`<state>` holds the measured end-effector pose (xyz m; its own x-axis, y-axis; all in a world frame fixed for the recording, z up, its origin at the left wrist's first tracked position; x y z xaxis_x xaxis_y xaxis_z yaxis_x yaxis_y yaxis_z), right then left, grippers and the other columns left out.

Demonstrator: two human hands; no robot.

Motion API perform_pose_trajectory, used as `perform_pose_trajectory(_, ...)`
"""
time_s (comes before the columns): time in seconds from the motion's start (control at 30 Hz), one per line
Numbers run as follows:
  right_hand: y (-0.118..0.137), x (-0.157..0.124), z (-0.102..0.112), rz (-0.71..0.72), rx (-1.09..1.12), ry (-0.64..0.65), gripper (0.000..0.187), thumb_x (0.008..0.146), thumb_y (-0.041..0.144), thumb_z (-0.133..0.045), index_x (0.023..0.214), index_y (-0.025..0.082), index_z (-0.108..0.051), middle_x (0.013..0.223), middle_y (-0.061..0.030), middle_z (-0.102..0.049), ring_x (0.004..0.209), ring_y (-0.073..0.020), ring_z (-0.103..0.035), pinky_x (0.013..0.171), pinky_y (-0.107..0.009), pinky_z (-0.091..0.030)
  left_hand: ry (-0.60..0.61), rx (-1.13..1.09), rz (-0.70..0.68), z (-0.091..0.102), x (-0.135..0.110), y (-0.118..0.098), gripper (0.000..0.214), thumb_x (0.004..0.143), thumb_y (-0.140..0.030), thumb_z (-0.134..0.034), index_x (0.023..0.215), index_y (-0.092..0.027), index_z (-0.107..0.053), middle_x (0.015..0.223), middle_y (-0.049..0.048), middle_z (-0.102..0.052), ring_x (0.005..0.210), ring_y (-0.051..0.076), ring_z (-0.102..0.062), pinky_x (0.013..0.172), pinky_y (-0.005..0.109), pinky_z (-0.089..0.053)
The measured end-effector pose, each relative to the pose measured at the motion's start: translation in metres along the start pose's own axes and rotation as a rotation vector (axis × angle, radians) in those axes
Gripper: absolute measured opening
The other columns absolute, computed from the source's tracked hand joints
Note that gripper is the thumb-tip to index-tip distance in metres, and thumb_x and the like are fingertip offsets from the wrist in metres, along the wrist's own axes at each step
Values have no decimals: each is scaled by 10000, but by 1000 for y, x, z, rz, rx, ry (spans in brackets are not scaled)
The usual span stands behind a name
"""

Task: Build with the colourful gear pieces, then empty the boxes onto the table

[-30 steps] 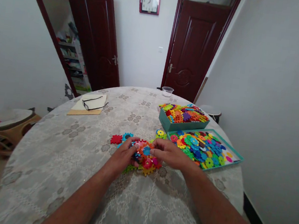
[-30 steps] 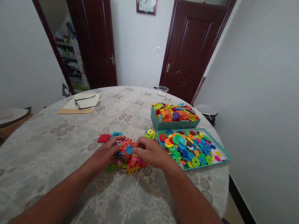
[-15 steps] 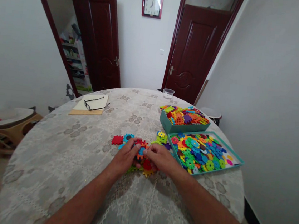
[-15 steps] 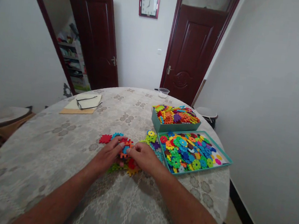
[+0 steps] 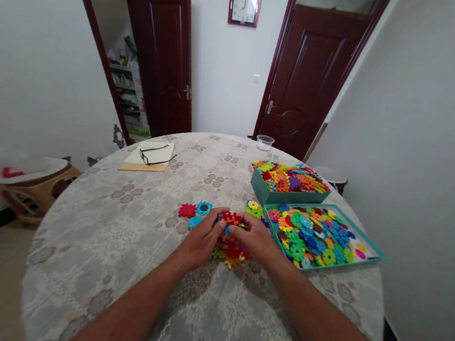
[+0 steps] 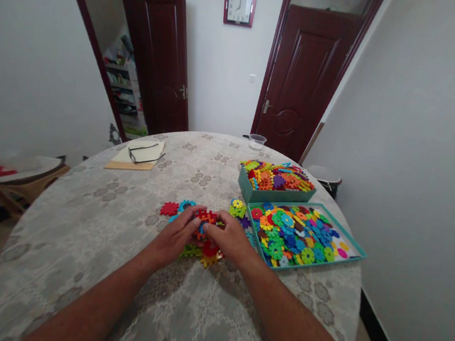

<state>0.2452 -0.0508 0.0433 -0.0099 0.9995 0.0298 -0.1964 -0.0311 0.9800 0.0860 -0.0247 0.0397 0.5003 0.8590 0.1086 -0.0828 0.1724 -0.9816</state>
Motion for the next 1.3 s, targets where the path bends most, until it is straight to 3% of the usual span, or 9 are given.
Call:
perform_pose_trajectory(0.17,2,3,8,0,-59,-51,172,818,324,-628,921,188,-637,695,46,-603,589,-125,-542,541,-232,-425,15,147,-69,0,-2,-7,486,1028,-489,-488,1436,-229,-533,1278,120,-649,1011,240,-700,741,328,-629)
perform_pose_trajectory(0.27,11,9,33,24,-44,-126,191,831,362,-633,917,192,-627,690,44,-597,560,-121,-526,514,-231,-425,-18,156,-28,8,0,-3,515,1029,-504,-479,1467,-234,-495,1173,97,-675,907,217,-731,702,317,-612)
perform_pose_trajectory(0.43,39,38,133,75,-187,-522,305,843,392,-674,1053,175,-630,638,39,-594,528,-137,-565,490,-228,-461,-140,332,-95,23,4,0,447,1014,-430,-504,1398,-210,-567,1091,91,-716,851,213,-741,748,330,-580)
perform_pose_trajectory(0.53,44,66,195,-16,-279,-779,349,795,294,-737,1103,152,-657,702,8,-648,540,-124,-594,497,-211,-489,-161,490,-145,25,4,-2,388,1001,-373,-514,1322,-189,-632,1080,108,-742,901,238,-729,839,374,-565)
perform_pose_trajectory(0.67,40,106,233,-85,-225,-809,247,804,254,-749,993,113,-677,641,-9,-627,508,-130,-591,490,-243,-540,-160,605,-200,24,3,-4,338,997,-351,-521,1249,-190,-679,1027,101,-760,950,255,-715,910,398,-542)
perform_pose_trajectory(0.83,32,123,239,-115,-213,-807,302,803,211,-744,1068,76,-690,631,-21,-638,523,-145,-614,517,-264,-567,-168,654,-204,27,4,-3,316,997,-339,-514,1208,-195,-699,1089,108,-763,1008,265,-712,939,405,-538)
perform_pose_trajectory(1.07,24,86,237,-100,-351,-839,501,822,133,-575,1308,145,-696,810,-57,-715,649,-173,-665,671,-299,-577,-155,743,-251,30,6,1,285,1014,-333,-489,1122,-197,-714,1133,111,-761,1054,275,-703,965,411,-523)
perform_pose_trajectory(1.2,38,49,212,-13,-520,-838,465,869,196,-553,1308,182,-708,908,-71,-747,725,-194,-667,763,-316,-549,-150,814,-241,27,4,-1,282,1016,-323,-490,1131,-191,-712,1117,111,-755,1035,275,-696,942,403,-515)
perform_pose_trajectory(1.3,49,24,171,58,-625,-545,343,914,287,-581,1191,172,-746,855,-66,-742,670,-189,-644,663,-293,-516,-137,833,-217,28,3,-4,259,996,-310,-526,1121,-187,-718,1087,114,-754,1008,266,-694,918,380,-515)
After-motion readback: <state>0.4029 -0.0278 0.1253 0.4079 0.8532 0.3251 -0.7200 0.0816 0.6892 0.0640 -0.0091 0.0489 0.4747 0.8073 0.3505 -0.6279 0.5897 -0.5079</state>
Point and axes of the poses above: each hand's wrist, its own x-axis towards the middle knuckle, its own z-axis out of the back of the hand, y = z × x, the point moved 4 cm from there along x, towards the middle knuckle
